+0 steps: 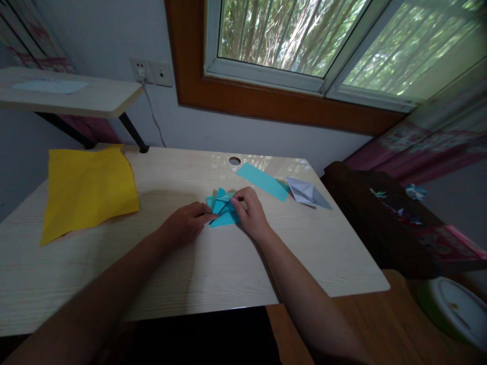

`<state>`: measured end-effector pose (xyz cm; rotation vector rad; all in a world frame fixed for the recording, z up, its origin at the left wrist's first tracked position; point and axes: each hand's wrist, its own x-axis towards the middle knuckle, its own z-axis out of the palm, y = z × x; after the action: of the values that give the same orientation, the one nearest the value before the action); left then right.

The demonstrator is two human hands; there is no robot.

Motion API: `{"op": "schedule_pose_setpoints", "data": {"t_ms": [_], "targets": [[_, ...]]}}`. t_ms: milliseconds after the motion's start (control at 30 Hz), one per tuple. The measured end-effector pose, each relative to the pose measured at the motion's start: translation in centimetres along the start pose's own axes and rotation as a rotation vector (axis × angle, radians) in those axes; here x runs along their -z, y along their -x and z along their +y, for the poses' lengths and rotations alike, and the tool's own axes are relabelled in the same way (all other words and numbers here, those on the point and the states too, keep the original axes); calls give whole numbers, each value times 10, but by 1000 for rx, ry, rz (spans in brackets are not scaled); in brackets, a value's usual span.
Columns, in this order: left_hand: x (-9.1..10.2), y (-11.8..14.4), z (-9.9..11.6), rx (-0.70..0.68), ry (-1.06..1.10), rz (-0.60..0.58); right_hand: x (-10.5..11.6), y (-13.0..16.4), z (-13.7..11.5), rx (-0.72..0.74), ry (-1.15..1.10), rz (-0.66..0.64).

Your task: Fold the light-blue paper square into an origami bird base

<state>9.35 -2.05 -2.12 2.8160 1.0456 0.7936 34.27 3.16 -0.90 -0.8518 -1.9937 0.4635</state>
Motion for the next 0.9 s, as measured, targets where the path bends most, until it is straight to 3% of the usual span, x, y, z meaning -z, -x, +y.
{"op": "schedule_pose_setpoints", "data": {"t_ms": [533,900], "targets": [[-4,-1,2,-19,38,-88,-1,0,2,38,11,-33],[-6,-1,4,-60,11,-93,-1,1,3,-42,-6,41]]}}
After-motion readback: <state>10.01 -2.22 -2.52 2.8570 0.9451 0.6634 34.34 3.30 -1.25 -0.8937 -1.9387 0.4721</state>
